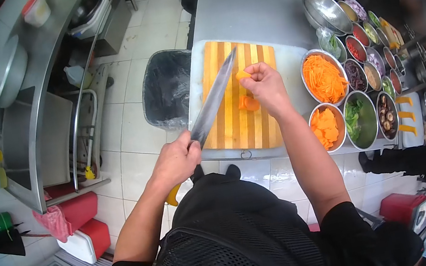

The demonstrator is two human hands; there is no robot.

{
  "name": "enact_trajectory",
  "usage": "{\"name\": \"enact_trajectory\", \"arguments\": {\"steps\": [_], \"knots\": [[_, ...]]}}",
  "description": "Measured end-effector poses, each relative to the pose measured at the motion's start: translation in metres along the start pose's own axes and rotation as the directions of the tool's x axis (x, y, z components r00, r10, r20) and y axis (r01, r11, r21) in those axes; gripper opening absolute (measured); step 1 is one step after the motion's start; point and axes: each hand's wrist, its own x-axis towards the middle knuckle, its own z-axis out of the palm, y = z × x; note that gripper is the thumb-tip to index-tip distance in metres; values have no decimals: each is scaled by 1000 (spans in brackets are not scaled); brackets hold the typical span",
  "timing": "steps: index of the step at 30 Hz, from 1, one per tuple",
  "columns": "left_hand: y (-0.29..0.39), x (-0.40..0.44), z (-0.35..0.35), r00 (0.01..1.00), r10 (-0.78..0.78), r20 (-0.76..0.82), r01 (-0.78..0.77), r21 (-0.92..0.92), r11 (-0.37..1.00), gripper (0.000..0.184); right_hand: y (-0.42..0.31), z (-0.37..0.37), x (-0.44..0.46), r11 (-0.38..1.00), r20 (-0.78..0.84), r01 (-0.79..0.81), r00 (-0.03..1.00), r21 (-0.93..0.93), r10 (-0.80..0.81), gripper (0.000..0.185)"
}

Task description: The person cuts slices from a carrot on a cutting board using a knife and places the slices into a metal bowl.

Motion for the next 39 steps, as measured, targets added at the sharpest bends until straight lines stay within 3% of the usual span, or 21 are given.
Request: {"name": "enact_trajectory", "arguments": {"steps": [4, 7, 10, 13, 17, 20, 23, 26, 29, 32, 38, 39], "knots": [[-14, -2, -5, 999, -40, 35, 42, -53, 998, 28, 3, 0, 21, 954, 89, 28, 996, -300, -1, 27], [-17, -6, -10, 995, -67, 77, 71, -43, 997, 28, 8, 6, 35, 762, 145, 154, 986, -629, -79, 30], [-32, -11, -13, 998, -37, 59, 35, 28, 999, 29, -4, -3, 19, 804, -9, 84, 994, -589, -110, 33], [-45, -27, -20, 997, -9, 72, 7, 37, 999, 29, 10, -28, -18, 883, 0, 36, 999, -469, -41, 42], [-46, -36, -24, 988, -7, 151, -12, 127, 992, 28, 48, -27, -49, 714, 93, 337, 929, -614, -358, 50], [-48, -34, -16, 989, 20, 145, -34, 97, 995, 29, 69, -23, -32, 771, 2, 318, 925, -552, -380, 40], [-35, -35, -18, 984, -40, 173, 39, 12, 999, 30, 63, -29, -19, 927, -37, 69, 995, -370, -89, 37], [-37, -37, -16, 985, -71, 159, 71, 5, 997, 30, 54, -29, -20, 907, -14, 97, 993, -411, -113, 47], [-42, -44, -19, 986, -94, 135, 95, 0, 995, 31, 51, -26, -24, 878, -101, 145, 972, -455, -212, 55], [-48, -50, -21, 988, -120, 96, 123, -21, 992, 29, 43, -26, -20, 623, 32, 436, 834, -650, -550, 64], [-51, -52, -20, 989, -145, 39, 147, -48, 988, 28, 13, -14, 1, 618, 362, 494, 869, -611, -337, 61], [-51, -52, -20, 988, -149, 38, 151, -53, 987, 28, 15, -13, 3, 705, 319, 430, 901, -563, -295, 57]]}}
